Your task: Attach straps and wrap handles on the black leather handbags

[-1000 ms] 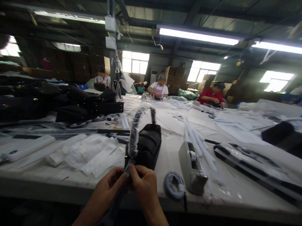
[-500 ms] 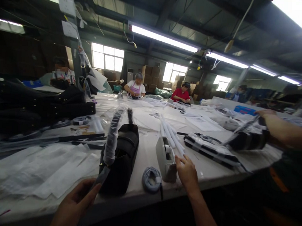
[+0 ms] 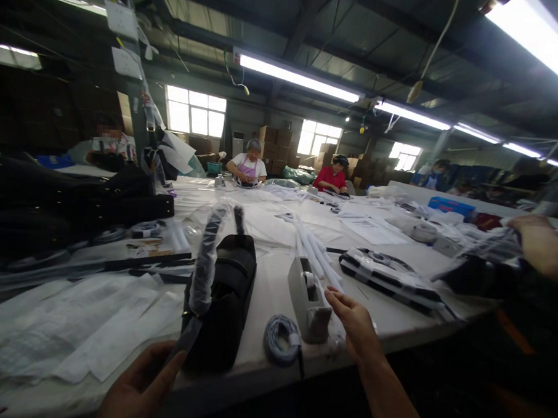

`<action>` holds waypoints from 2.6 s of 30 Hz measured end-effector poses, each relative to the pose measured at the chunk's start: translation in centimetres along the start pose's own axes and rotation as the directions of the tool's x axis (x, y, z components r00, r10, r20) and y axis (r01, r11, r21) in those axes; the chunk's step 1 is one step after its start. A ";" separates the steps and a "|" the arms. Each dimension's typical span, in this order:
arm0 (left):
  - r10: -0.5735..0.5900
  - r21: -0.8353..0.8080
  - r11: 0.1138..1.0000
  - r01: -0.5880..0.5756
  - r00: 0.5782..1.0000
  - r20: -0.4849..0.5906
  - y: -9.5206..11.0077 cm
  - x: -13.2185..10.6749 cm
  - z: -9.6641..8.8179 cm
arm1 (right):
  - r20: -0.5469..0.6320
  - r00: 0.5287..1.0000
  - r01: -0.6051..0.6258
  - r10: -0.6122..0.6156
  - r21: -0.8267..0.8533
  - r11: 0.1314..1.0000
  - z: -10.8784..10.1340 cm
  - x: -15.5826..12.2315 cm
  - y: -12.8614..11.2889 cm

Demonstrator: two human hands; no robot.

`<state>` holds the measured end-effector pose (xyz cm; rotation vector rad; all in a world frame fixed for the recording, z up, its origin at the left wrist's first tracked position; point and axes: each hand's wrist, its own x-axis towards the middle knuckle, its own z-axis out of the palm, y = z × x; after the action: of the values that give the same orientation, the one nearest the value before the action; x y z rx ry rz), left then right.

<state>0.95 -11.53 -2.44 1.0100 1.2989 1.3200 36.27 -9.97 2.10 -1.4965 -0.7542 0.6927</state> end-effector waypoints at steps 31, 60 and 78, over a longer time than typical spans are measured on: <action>0.020 -0.020 1.000 -0.017 0.987 0.159 -0.5 0.1 -0.3 | 0.575 0.816 -0.021 -0.054 0.123 0.992 13.9 -14.5 -0.5; -0.246 -0.209 0.922 0.327 0.909 0.336 0.5 -0.7 0.1 | 0.446 0.879 0.225 -0.169 -0.075 0.971 17.2 -15.2 2.5; -0.267 -0.224 0.897 0.382 0.870 0.415 1.0 -1.2 0.0 | 0.493 0.858 0.288 -0.146 -0.225 0.931 17.8 -15.0 0.9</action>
<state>1.05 -12.67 -1.35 0.7398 0.8949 0.9641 13.16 -11.17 -0.09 -1.4846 -1.4331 0.8048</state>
